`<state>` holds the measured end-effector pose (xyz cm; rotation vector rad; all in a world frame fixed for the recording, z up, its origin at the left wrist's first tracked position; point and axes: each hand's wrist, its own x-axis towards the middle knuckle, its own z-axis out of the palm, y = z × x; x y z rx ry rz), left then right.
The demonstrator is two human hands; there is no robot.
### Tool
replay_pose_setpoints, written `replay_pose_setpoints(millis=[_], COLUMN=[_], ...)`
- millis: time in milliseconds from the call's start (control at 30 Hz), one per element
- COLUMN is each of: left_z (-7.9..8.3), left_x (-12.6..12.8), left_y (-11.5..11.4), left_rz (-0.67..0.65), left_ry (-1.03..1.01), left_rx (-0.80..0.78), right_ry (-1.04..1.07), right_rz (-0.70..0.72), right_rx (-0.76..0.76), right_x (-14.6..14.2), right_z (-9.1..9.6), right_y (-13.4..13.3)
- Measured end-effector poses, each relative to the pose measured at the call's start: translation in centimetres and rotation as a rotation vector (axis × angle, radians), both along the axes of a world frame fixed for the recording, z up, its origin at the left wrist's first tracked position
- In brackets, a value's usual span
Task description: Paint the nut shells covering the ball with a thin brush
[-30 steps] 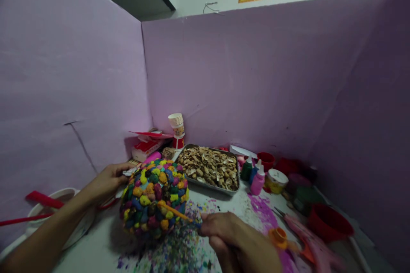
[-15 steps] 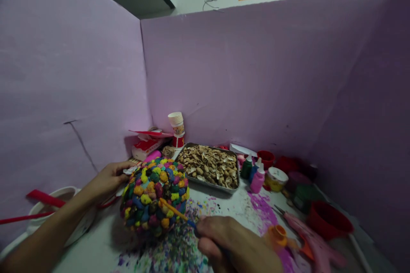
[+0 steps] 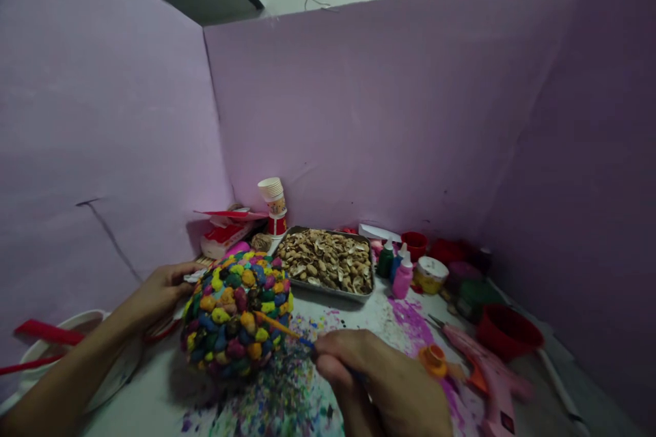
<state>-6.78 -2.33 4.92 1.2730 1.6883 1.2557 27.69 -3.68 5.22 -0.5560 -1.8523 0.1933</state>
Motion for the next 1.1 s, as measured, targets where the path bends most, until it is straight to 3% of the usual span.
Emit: replay_pose_setpoints(millis=[333, 567, 733, 1100], left_z=[0.2, 1.2, 1.5, 1.8], left_x=[0.2, 1.6, 1.9, 2.2], left_y=[0.0, -0.2, -0.2, -0.4], left_rz=[0.074, 0.138, 0.156, 0.154], left_ry=[-0.046, -0.094, -0.12, -0.073], left_rx=[-0.046, -0.074, -0.092, -0.089], right_ry=[0.113, 0.201, 0.227, 0.225], right_rz=[0.077, 0.15, 0.098, 0.128], right_rx=[-0.111, -0.067, -0.114, -0.144], right_x=[-0.7, -1.2, -1.1, -1.2], right_z=[0.1, 0.4, 0.6, 0.2], right_y=[-0.2, 0.1, 0.1, 0.4])
